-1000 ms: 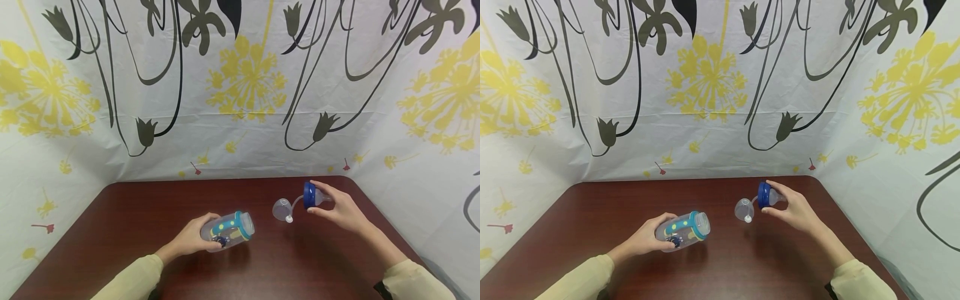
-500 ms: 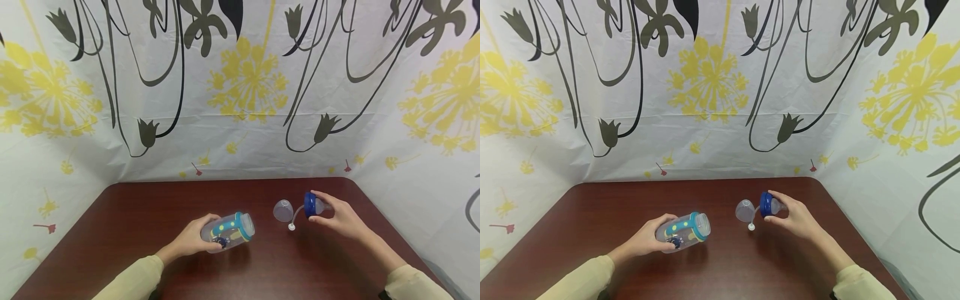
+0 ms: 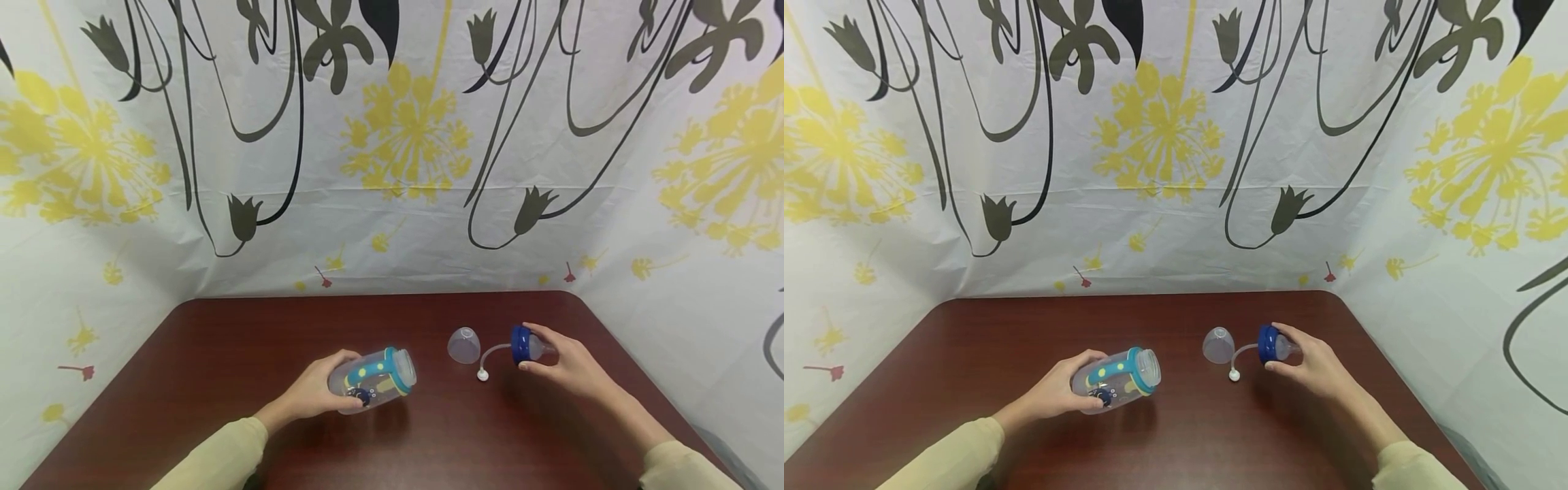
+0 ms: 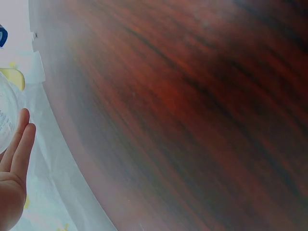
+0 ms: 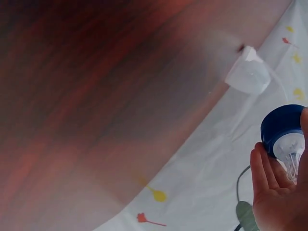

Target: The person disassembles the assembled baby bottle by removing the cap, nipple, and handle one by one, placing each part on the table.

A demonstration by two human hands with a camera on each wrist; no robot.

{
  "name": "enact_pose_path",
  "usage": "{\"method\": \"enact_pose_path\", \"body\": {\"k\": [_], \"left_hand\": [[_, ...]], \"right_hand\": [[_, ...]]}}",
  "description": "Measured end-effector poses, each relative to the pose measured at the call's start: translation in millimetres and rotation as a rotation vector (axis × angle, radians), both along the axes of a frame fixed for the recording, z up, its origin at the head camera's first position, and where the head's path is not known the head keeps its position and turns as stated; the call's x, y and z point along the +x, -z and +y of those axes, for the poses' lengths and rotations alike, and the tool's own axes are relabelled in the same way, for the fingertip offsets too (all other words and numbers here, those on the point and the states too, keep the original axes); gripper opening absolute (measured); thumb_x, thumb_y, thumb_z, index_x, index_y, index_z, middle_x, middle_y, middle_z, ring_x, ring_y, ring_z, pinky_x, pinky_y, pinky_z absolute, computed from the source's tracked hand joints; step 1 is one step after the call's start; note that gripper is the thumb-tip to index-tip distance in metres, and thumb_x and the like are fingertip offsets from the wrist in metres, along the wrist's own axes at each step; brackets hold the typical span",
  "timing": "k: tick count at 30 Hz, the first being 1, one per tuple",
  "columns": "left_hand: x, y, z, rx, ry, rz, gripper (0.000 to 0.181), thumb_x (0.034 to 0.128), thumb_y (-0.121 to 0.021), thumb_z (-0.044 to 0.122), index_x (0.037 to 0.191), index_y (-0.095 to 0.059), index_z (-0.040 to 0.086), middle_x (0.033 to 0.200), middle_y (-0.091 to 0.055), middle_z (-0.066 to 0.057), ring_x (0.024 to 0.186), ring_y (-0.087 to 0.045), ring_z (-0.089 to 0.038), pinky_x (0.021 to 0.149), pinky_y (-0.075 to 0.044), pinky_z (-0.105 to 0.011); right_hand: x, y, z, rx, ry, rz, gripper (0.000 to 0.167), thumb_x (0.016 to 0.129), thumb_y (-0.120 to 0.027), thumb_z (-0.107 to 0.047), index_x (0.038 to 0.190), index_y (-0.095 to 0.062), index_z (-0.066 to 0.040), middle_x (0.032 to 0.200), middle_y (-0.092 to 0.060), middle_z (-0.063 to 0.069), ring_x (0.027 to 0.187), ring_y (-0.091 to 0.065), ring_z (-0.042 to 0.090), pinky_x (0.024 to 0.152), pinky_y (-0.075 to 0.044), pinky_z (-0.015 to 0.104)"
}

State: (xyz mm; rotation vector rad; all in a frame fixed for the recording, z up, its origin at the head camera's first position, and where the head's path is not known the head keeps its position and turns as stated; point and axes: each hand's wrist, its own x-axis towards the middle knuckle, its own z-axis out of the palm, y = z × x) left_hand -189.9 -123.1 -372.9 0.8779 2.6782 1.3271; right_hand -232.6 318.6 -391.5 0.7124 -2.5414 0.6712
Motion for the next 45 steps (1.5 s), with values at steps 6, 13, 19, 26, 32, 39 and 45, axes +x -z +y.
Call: {"method": "enact_pose_path", "body": {"k": [6, 13, 19, 26, 32, 39, 45], "left_hand": [[-12.4, 21.7, -3.6, 0.006, 0.0, 0.012, 0.057, 0.0665, -0.074, 0.037, 0.115, -0.049, 0.021, 0.094, -0.053, 0.006, 0.083, -0.051, -0.013, 0.067, -0.043, -0.028], [-6.1, 12.0, -0.7, 0.01, 0.001, 0.009, 0.055, 0.0675, -0.075, 0.03, 0.114, -0.05, 0.015, 0.094, -0.054, 0.003, 0.083, -0.051, -0.015, 0.066, -0.043, -0.028], [-1.1, 3.1, 0.7, 0.009, 0.015, 0.015, 0.055, 0.0675, -0.075, 0.026, 0.114, -0.05, 0.01, 0.093, -0.054, 0.001, 0.082, -0.05, -0.015, 0.065, -0.042, -0.027], [-16.7, 32.3, -4.0, -0.005, -0.012, 0.033, 0.057, 0.0655, -0.075, 0.037, 0.114, -0.049, 0.022, 0.094, -0.053, 0.008, 0.083, -0.05, -0.012, 0.066, -0.042, -0.027], [-19.7, 36.3, -5.3, 0.017, 0.003, 0.034, 0.057, 0.0654, -0.074, 0.04, 0.113, -0.049, 0.023, 0.094, -0.053, 0.008, 0.083, -0.05, -0.012, 0.065, -0.043, -0.028], [-18.8, 35.8, -5.2, -0.001, -0.012, 0.04, 0.057, 0.0649, -0.074, 0.043, 0.113, -0.049, 0.025, 0.093, -0.054, 0.009, 0.082, -0.051, -0.012, 0.066, -0.043, -0.028], [-18.8, 36.4, -5.4, 0.007, -0.006, 0.04, 0.057, 0.0646, -0.074, 0.042, 0.113, -0.049, 0.025, 0.093, -0.054, 0.009, 0.082, -0.051, -0.012, 0.066, -0.043, -0.028]], "right_hand": [[-1.5, 7.2, 13, 0.032, 0.026, -0.034, 0.065, 0.069, -0.074, -0.035, 0.121, -0.048, -0.007, 0.099, -0.06, 0.012, 0.082, -0.06, 0.024, 0.063, -0.047, 0.038], [-1.6, 13.4, 23, 0.051, 0.039, -0.084, 0.065, 0.069, -0.073, -0.036, 0.12, -0.048, -0.005, 0.097, -0.06, 0.012, 0.081, -0.059, 0.023, 0.062, -0.046, 0.037], [0.0, 16.9, 28, 0.076, 0.028, -0.102, 0.064, 0.068, -0.074, -0.037, 0.118, -0.05, -0.005, 0.098, -0.06, 0.012, 0.079, -0.058, 0.021, 0.06, -0.046, 0.033], [1.8, 20.2, 33, 0.125, 0.014, -0.076, 0.064, 0.066, -0.075, -0.037, 0.116, -0.052, -0.003, 0.1, -0.059, 0.013, 0.076, -0.055, 0.016, 0.058, -0.044, 0.032], [2.3, 20.8, 34, 0.169, 0.012, -0.118, 0.067, 0.067, -0.073, -0.04, 0.117, -0.051, -0.001, 0.106, -0.057, 0.015, 0.076, -0.053, 0.012, 0.059, -0.043, 0.03], [2.8, 19.1, 33, 0.223, 0.023, -0.193, 0.071, 0.068, -0.072, -0.042, 0.12, -0.048, 0.0, 0.11, -0.054, 0.019, 0.086, -0.055, 0.025, 0.065, -0.044, 0.039], [1.4, 19.0, 31, 0.251, 0.033, -0.213, 0.07, 0.067, -0.073, -0.041, 0.12, -0.049, -0.001, 0.11, -0.053, 0.02, 0.096, -0.052, 0.034, 0.071, -0.043, 0.047]]}}
